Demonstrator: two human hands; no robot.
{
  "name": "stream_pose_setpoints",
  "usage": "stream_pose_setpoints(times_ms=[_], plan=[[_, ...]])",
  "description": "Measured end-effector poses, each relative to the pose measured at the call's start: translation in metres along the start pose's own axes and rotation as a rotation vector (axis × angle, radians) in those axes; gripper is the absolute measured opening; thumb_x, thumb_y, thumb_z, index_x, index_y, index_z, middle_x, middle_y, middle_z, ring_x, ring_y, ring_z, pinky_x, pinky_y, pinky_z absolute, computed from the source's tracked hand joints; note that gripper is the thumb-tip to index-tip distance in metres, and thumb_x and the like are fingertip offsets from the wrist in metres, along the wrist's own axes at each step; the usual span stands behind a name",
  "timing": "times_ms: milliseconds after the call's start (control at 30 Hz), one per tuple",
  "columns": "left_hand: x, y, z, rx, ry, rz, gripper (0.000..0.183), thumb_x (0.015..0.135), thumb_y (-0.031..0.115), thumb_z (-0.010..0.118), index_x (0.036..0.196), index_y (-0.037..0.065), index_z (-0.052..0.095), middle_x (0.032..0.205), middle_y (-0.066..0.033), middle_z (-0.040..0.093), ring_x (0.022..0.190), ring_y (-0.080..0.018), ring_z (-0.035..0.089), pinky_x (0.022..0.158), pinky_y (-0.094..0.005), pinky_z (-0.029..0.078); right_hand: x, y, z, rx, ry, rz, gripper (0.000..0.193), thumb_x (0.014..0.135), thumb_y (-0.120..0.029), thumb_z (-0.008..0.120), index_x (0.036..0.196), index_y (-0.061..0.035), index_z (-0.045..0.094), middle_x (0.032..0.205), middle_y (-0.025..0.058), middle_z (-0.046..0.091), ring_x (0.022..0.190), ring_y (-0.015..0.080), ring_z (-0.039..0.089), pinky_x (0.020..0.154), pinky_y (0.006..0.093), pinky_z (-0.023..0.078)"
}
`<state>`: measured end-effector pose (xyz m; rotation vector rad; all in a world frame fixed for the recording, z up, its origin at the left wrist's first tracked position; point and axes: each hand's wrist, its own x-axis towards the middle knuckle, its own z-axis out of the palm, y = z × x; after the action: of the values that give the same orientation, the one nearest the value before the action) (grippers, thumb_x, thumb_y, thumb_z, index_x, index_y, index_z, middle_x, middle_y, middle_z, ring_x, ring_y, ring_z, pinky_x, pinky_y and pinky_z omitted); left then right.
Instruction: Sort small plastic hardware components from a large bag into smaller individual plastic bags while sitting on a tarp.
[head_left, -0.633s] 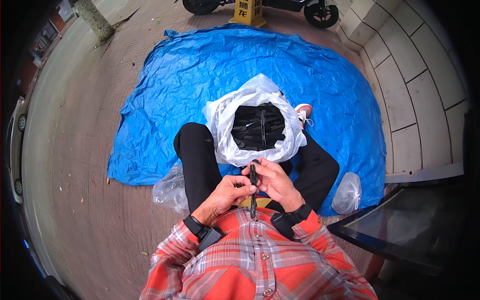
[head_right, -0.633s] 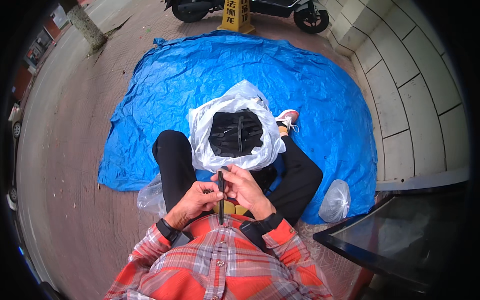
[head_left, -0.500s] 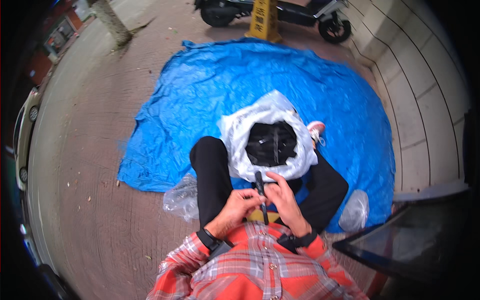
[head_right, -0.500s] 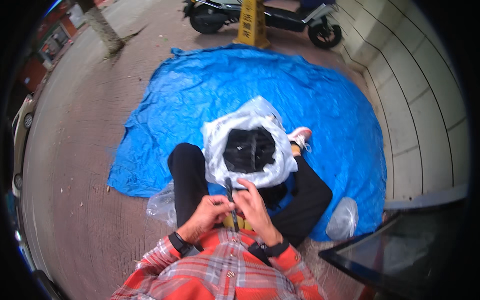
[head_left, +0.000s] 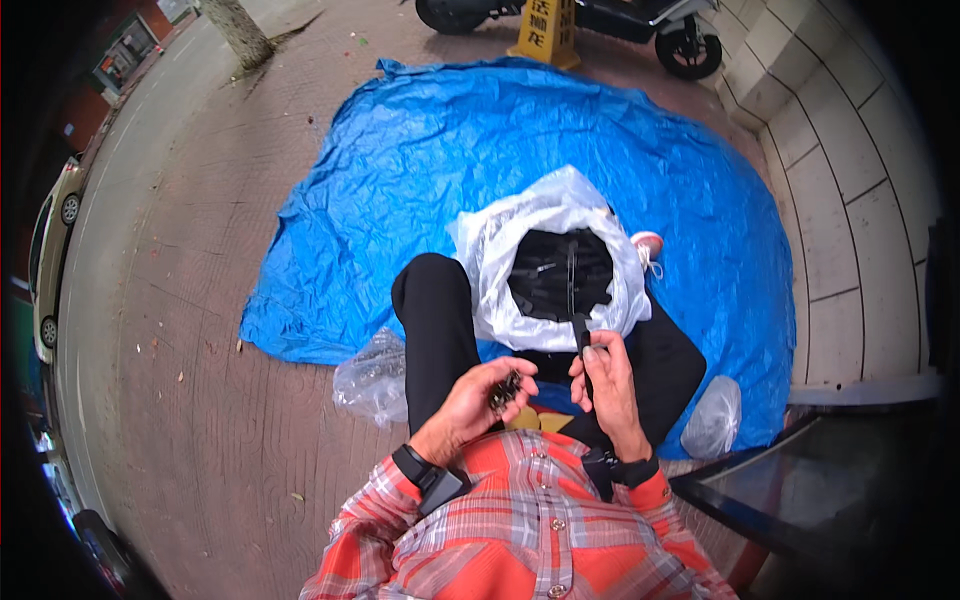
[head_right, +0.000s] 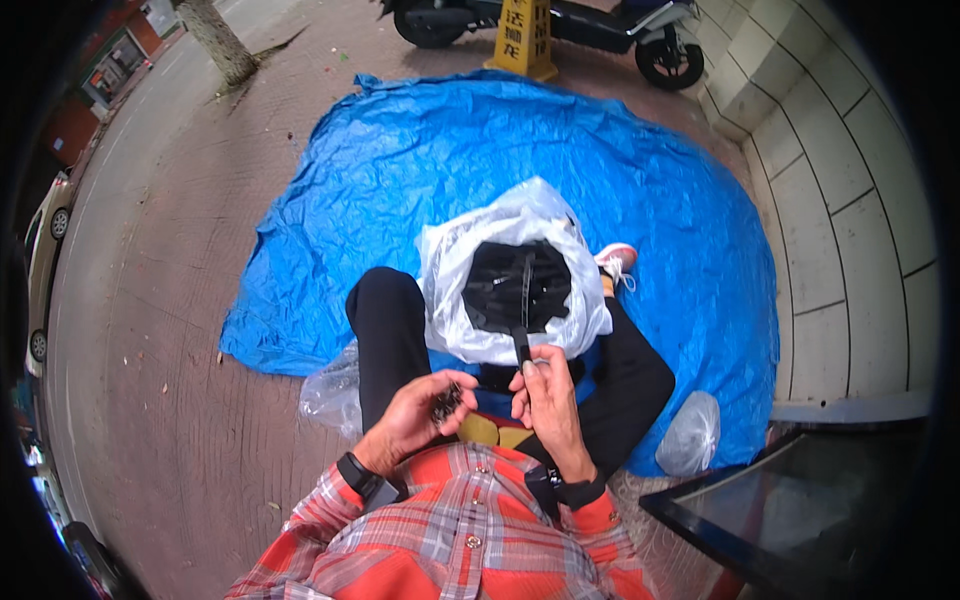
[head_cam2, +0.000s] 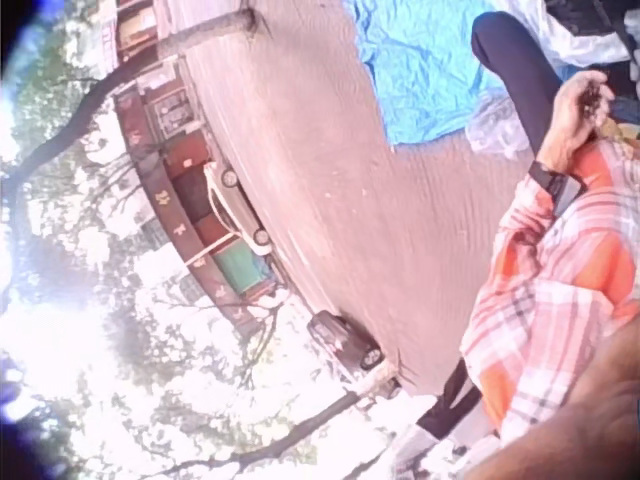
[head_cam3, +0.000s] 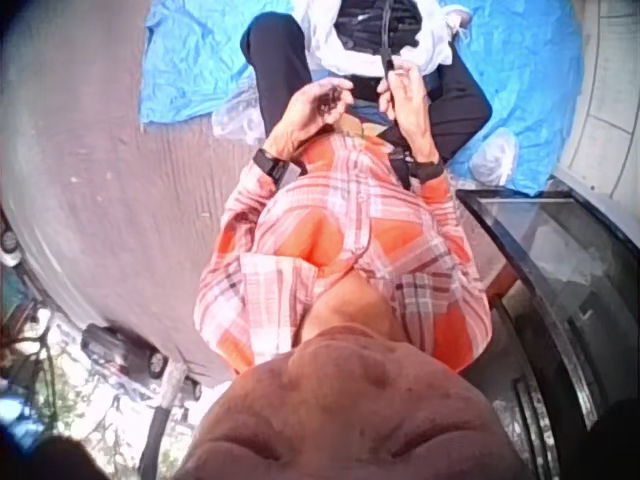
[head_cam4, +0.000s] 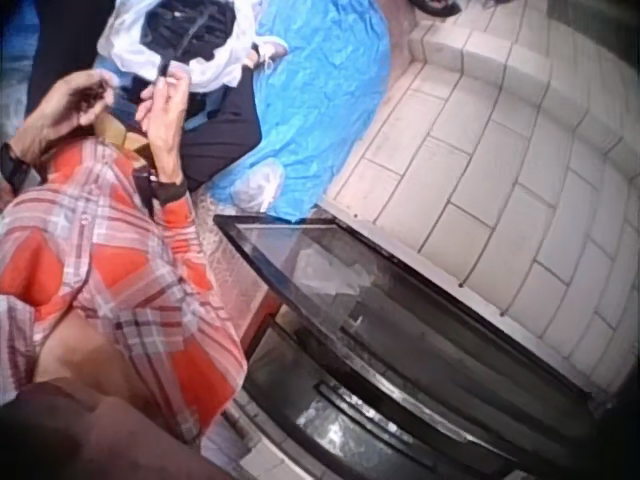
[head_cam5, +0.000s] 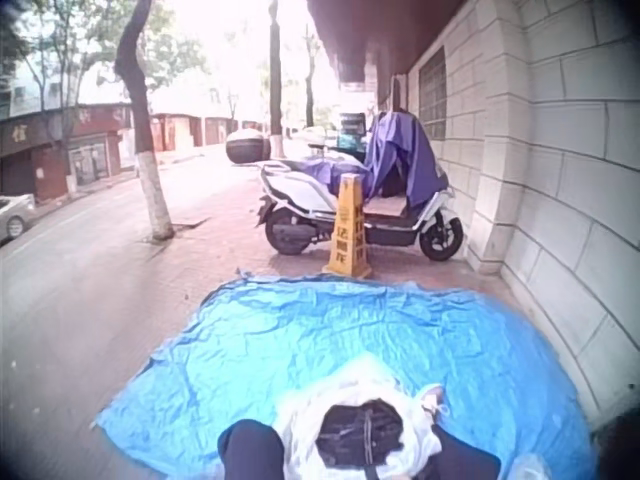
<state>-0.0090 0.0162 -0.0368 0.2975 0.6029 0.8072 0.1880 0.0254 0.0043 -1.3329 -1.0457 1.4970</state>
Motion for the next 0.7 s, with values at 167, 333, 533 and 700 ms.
stream_pose_setpoints(times_ms=[167, 333, 533, 700], plan=[[-0.006, 0.011, -0.01, -0.201, 0.007, -0.041, 0.019, 0.09, 0.017, 0.05, 0.095, -0.001, 0.055, 0.083, -0.0122, 0.061, 0.069, -0.0187, 0.061, 0.052, -0.023, 0.049, -0.009, 0.008, 0.005, 0.085, -0.18, 0.164, 0.016, 0.091, -0.013, 0.047, 0.101, -0.0008, 0.044, 0.072, 0.0053, 0.054, 0.048, 0.0056, 0.047, 0.04, 0.0168, 0.034], [-0.004, 0.002, -0.007, -0.351, 0.005, -0.077, 0.02, 0.09, 0.019, 0.049, 0.093, 0.0, 0.054, 0.088, -0.0127, 0.058, 0.073, -0.0182, 0.058, 0.048, -0.0216, 0.046, -0.015, 0.007, 0.017, 0.042, -0.151, 0.156, 0.018, 0.09, -0.01, 0.047, 0.105, 0.0002, 0.046, 0.073, 0.0054, 0.055, 0.05, 0.0052, 0.048, 0.041, 0.0163, 0.036], [-0.004, -0.002, -0.006, -0.517, -0.125, -0.203, 0.026, 0.093, 0.024, 0.046, 0.099, 0.0, 0.052, 0.077, -0.0072, 0.051, 0.061, -0.0119, 0.044, 0.038, -0.0161, 0.032, -0.018, 0.009, 0.026, 0.073, -0.098, 0.113, 0.018, 0.089, -0.007, 0.049, 0.105, 0.0002, 0.045, 0.074, 0.005, 0.055, 0.052, 0.0046, 0.049, 0.041, 0.0155, 0.036], [0.0, -0.02, -0.004, -0.948, 0.107, -0.062, 0.022, 0.091, 0.02, 0.047, 0.104, 0.006, 0.057, 0.105, -0.014, 0.057, 0.097, -0.0232, 0.054, 0.082, -0.0364, 0.047, -0.017, 0.011, 0.026, 0.057, -0.039, 0.089, 0.019, 0.087, -0.004, 0.051, 0.104, 0.0003, 0.046, 0.075, 0.0037, 0.055, 0.056, 0.004, 0.048, 0.047, 0.0175, 0.038]])
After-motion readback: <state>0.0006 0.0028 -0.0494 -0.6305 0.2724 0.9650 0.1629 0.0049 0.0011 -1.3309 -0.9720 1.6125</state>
